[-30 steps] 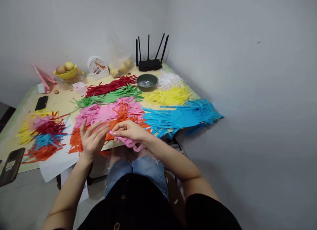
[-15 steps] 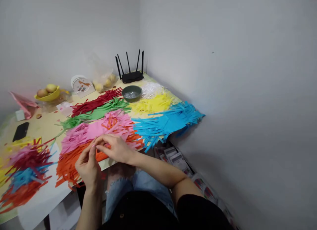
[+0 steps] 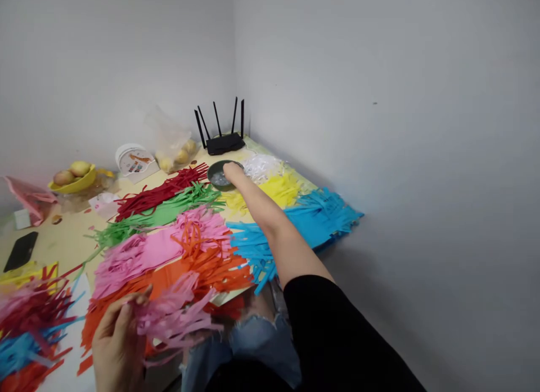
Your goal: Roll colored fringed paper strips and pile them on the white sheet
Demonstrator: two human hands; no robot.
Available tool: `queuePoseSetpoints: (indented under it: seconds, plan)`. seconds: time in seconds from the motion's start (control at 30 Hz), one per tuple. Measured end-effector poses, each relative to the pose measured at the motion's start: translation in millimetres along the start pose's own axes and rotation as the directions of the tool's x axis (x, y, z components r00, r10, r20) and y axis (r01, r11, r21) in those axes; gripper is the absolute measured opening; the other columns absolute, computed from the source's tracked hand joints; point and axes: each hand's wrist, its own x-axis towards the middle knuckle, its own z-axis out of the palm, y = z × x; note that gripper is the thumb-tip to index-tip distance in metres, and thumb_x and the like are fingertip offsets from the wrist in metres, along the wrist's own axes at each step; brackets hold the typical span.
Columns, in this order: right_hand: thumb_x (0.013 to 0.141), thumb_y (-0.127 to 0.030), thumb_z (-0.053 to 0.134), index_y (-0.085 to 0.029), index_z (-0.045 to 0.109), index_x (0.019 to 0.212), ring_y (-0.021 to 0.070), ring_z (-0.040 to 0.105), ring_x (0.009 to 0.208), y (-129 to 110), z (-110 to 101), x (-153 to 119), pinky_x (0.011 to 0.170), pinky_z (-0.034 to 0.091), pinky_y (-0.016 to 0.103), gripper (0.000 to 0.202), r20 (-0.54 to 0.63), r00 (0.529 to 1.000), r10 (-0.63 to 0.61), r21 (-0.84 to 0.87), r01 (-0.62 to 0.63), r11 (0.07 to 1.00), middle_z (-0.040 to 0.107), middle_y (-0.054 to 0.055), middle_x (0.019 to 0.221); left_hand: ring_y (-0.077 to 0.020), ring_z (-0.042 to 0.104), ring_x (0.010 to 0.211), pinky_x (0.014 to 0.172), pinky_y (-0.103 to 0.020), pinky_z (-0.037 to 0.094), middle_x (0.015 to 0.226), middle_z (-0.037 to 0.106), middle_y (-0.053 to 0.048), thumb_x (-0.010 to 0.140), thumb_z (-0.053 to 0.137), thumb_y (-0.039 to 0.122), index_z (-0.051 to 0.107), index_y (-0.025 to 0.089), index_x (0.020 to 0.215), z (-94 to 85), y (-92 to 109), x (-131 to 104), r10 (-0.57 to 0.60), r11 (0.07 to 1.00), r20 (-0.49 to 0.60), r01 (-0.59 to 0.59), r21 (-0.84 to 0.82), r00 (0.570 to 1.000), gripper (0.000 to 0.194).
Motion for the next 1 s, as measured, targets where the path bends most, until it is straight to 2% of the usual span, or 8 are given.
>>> queuePoseSetpoints:
  seconds: [0.1, 0.23, 0.43, 0.57, 0.67, 0.83, 0.93, 1.0]
  plan:
    - [0.094, -0.035, 0.067, -0.007, 0.062, 0.124, 0.0235, 0.064, 0.111, 9.5, 21.2, 24.7, 0.095, 0.056, 0.041, 0.041, 0.075, 0.992, 0.099, -0.069, -0.093, 0.993, 0.062, 0.016, 0.125, -0.0158, 0.071, 0.075, 0.072, -0.023, 0.058, 0.078, 0.076, -0.002, 0.062, 0.089, 0.047, 0.075, 0.020, 0.077, 3.2, -13.7, 8.0, -0.018, 1.000, -0.021, 0.018, 0.007, 1.000, 0.034]
    - [0.094, -0.035, 0.067, -0.007, 0.062, 0.123, 0.0237, 0.064, 0.111, 18.2, 40.4, 42.3, 0.096, 0.055, 0.042, 0.041, 0.097, 0.983, 0.154, -0.089, -0.145, 0.985, 0.062, 0.017, 0.125, -0.0162, 0.071, 0.076, 0.075, -0.025, 0.058, 0.080, 0.077, -0.003, 0.062, 0.090, 0.044, 0.077, 0.019, 0.080, 6.9, -22.9, 16.1, -0.079, 0.997, -0.012, 0.079, -0.019, 0.997, 0.033]
    - [0.094, -0.034, 0.067, -0.009, 0.064, 0.120, 0.0243, 0.063, 0.115, 31.2, 38.1, 48.4, 0.100, 0.053, 0.045, 0.036, 0.024, 0.993, 0.113, 0.024, -0.114, 0.993, 0.064, 0.015, 0.126, -0.0159, 0.071, 0.077, 0.075, -0.025, 0.057, 0.080, 0.076, -0.002, 0.064, 0.088, 0.040, 0.075, 0.018, 0.082, 11.6, -26.1, 26.8, -0.044, 0.999, 0.010, 0.043, 0.029, 0.999, 0.032]
    - [0.095, -0.018, 0.062, -0.008, 0.070, 0.111, 0.0186, 0.068, 0.102, 38.2, 29.0, 35.5, 0.094, 0.053, 0.033, 0.021, -0.040, 0.998, 0.055, 0.211, -0.046, 0.976, 0.073, 0.013, 0.111, -0.0141, 0.070, 0.074, 0.072, -0.023, 0.055, 0.077, 0.074, -0.001, 0.071, 0.083, 0.038, 0.072, 0.018, 0.085, 14.6, -22.1, 32.9, 0.028, 0.998, 0.047, -0.031, 0.056, 0.999, 0.027]
    - [0.092, -0.012, 0.060, -0.005, 0.071, 0.113, 0.0135, 0.069, 0.083, 40.5, 26.1, 18.5, 0.081, 0.052, 0.023, 0.025, -0.068, 0.997, 0.028, 0.373, 0.000, 0.928, 0.077, 0.013, 0.100, -0.0138, 0.069, 0.072, 0.072, -0.023, 0.055, 0.073, 0.072, 0.000, 0.070, 0.083, 0.037, 0.070, 0.018, 0.083, 19.1, -19.1, 32.2, 0.054, 0.997, 0.079, -0.058, 0.043, 0.995, 0.027]
    - [0.084, -0.012, 0.064, -0.003, 0.071, 0.107, 0.0119, 0.066, 0.073, 38.5, 20.6, -3.0, 0.075, 0.052, 0.022, 0.026, -0.114, 0.993, 0.039, 0.588, 0.036, 0.808, 0.077, 0.014, 0.093, -0.0138, 0.069, 0.071, 0.070, -0.023, 0.054, 0.072, 0.072, 0.000, 0.069, 0.083, 0.038, 0.070, 0.017, 0.084, 18.5, -19.2, 23.5, 0.033, 0.999, 0.095, -0.036, 0.033, 0.995, 0.029]
    - [0.084, -0.015, 0.065, -0.005, 0.070, 0.099, 0.0106, 0.066, 0.069, 23.2, 16.1, -17.6, 0.074, 0.053, 0.022, 0.018, -0.106, 0.994, 0.005, 0.706, 0.072, 0.705, 0.076, 0.013, 0.089, -0.0147, 0.069, 0.071, 0.069, -0.024, 0.054, 0.073, 0.072, -0.001, 0.071, 0.082, 0.039, 0.070, 0.017, 0.084, 15.6, -17.5, 20.6, 0.040, 0.997, 0.094, -0.046, 0.063, 0.995, 0.028]
    - [0.085, -0.023, 0.068, -0.009, 0.068, 0.097, 0.0090, 0.066, 0.068, 2.0, 16.7, -38.0, 0.074, 0.054, 0.021, 0.019, -0.094, 0.994, -0.058, 0.770, 0.109, 0.629, 0.076, 0.010, 0.087, -0.0146, 0.069, 0.074, 0.073, -0.024, 0.054, 0.076, 0.073, -0.001, 0.074, 0.081, 0.037, 0.072, 0.017, 0.086, 18.8, -12.2, 20.0, 0.095, 0.988, 0.093, -0.105, 0.110, 0.991, 0.025]
